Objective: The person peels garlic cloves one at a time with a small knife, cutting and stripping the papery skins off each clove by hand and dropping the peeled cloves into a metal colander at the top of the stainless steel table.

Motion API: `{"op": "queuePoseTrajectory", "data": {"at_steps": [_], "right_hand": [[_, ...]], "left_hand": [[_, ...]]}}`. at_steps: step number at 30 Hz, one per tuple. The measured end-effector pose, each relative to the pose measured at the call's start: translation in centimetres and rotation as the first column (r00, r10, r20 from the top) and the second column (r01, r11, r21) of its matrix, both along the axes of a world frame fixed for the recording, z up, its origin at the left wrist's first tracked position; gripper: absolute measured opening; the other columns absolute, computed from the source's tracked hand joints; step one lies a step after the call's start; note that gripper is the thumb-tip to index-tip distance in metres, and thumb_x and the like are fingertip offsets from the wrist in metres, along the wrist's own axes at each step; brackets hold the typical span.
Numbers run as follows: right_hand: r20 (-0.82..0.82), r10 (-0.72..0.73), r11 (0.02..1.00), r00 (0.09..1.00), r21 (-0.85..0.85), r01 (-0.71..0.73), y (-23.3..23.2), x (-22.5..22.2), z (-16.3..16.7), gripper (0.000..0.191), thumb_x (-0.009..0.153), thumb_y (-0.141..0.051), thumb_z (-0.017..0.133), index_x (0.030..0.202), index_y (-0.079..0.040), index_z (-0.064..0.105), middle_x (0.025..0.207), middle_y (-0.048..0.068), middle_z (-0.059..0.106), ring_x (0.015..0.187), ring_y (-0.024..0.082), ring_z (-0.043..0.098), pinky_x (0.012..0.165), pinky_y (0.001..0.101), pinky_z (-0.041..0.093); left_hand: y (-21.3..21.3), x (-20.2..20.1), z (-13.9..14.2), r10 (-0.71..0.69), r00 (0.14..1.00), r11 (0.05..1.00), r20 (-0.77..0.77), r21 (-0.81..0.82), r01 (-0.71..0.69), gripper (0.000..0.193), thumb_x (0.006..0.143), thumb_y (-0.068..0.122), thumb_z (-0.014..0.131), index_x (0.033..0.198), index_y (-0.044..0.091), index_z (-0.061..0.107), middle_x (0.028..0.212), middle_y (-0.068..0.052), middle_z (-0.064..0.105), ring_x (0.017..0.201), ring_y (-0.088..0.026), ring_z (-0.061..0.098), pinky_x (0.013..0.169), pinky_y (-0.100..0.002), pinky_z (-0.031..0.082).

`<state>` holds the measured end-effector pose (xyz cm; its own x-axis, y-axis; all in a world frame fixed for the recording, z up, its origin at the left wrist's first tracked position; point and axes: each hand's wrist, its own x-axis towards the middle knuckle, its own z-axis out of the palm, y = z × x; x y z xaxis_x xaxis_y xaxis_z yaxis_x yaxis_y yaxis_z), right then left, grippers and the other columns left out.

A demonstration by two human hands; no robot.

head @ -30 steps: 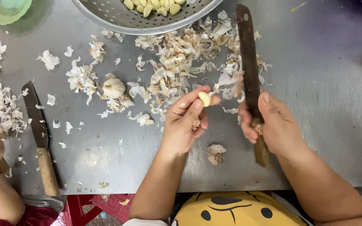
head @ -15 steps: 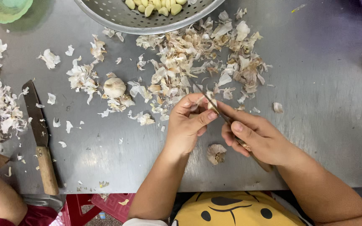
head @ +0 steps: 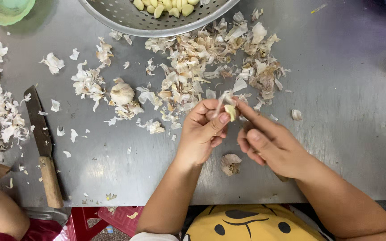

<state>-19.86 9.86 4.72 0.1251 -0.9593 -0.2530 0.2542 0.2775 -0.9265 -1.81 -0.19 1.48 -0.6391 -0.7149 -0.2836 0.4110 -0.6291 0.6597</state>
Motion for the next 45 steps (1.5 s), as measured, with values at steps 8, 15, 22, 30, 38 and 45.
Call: {"op": "queuePoseTrajectory", "data": {"at_steps": [8,15,22,30,38,45], "right_hand": [[-0.286,-0.032,0.992,0.958,-0.126,-0.004,0.1,0.7,0.0,0.062,0.106,-0.033,0.048,0.162,-0.01,0.034,0.074,-0.002,0.053,0.058,0.006,0.047,0.053,0.0208,0.044],[-0.017,-0.111,0.991,0.994,-0.07,0.11,0.0,-1.0,-0.9,0.059,0.109,-0.04,0.038,0.158,-0.006,0.043,0.074,0.001,0.06,0.05,0.007,0.05,0.044,0.0221,0.042],[0.029,-0.027,0.999,0.999,-0.045,0.028,0.2,-0.1,-0.3,0.069,0.105,-0.036,0.046,0.164,-0.01,0.023,0.089,0.006,0.059,0.062,0.008,0.05,0.052,0.022,0.044],[-0.204,-0.001,1.0,0.979,-0.011,-0.002,0.6,0.3,-0.6,0.065,0.102,-0.038,0.046,0.16,-0.009,0.034,0.081,0.002,0.059,0.055,0.007,0.048,0.049,0.022,0.043],[0.305,-0.028,0.993,0.952,0.116,-0.008,1.3,-1.4,-3.2,0.063,0.122,-0.045,0.033,0.122,0.016,0.047,0.084,0.01,0.059,0.056,0.014,0.051,0.048,0.027,0.045],[-0.084,-0.02,0.999,0.996,-0.031,0.017,0.7,0.4,-0.7,0.066,0.105,-0.04,0.042,0.16,-0.006,0.032,0.084,0.001,0.058,0.058,0.008,0.049,0.048,0.0232,0.044]], "left_hand": [[0.2,0.6,-0.5,0.01,0.997,0.976,0.081,-0.218,0.008,0.018,0.103,0.005,0.072,0.118,0.002,0.064,0.098,-0.006,0.072,0.071,-0.008,0.059,0.053,-0.02,0.039],[-0.1,0.8,-0.4,-0.081,0.995,0.996,0.056,-0.027,0.083,0.024,0.101,0.012,0.07,0.122,0.004,0.065,0.099,-0.002,0.069,0.072,-0.007,0.058,0.049,-0.019,0.036],[0.1,0.4,0.5,-0.019,0.993,0.986,0.115,-0.162,0.037,0.031,0.104,0.012,0.067,0.133,0.002,0.068,0.099,-0.002,0.065,0.073,-0.005,0.053,0.052,-0.017,0.036],[0.5,0.5,1.9,0.275,0.916,0.637,0.292,-0.769,0.054,0.033,0.103,-0.002,0.068,0.136,0.005,0.067,0.126,-0.006,0.065,0.104,-0.012,0.067,0.091,-0.023,0.056],[0.3,0.5,1.6,0.136,0.948,0.846,0.289,-0.531,0.041,0.031,0.104,0.001,0.066,0.134,0.005,0.069,0.126,-0.007,0.067,0.094,-0.009,0.062,0.076,-0.022,0.053],[0.7,0.2,1.6,0.37,0.86,0.604,0.352,-0.794,0.066,0.034,0.097,-0.003,0.073,0.129,0.006,0.07,0.124,-0.008,0.068,0.1,-0.009,0.069,0.079,-0.021,0.057]]}}
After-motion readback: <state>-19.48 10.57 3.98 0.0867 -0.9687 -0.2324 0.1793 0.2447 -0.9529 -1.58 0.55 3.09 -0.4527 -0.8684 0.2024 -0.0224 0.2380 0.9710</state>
